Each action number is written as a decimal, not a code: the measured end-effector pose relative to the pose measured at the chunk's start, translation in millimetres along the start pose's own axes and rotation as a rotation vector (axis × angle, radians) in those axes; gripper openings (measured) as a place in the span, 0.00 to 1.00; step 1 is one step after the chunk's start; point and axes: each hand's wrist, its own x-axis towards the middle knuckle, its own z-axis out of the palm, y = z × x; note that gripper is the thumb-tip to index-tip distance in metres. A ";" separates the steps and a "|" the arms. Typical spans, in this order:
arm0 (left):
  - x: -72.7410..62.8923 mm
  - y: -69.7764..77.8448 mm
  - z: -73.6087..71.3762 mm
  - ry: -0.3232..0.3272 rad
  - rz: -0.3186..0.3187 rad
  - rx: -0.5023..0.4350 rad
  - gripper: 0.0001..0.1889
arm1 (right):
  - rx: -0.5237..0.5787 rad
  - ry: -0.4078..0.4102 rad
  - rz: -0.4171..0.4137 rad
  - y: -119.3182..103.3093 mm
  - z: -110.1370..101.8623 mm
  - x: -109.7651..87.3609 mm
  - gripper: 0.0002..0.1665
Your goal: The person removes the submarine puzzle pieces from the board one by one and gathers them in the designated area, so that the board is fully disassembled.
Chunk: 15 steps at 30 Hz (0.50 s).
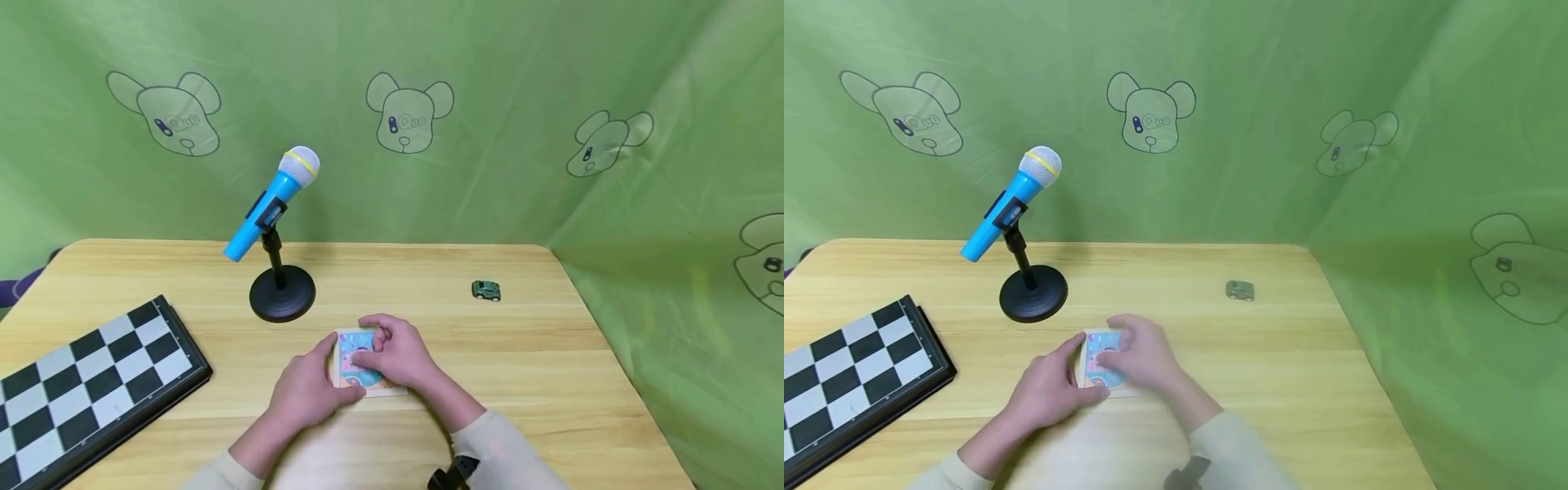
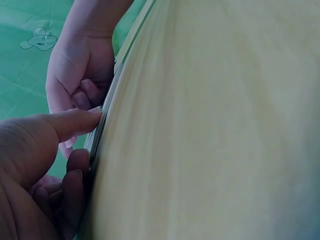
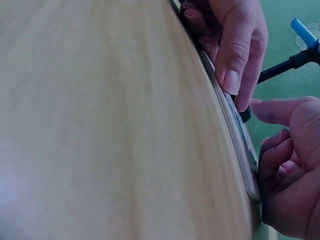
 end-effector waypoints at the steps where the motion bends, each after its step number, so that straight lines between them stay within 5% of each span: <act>1: 0.1 -0.3 0.6 0.004 -0.002 0.005 0.52 | 0.000 -0.002 0.002 -0.1 0.1 -0.3 0.31; 15: -0.5 -2.6 0.5 0.014 0.025 0.035 0.49 | -0.081 -0.054 -0.046 -2.2 2.0 2.3 0.28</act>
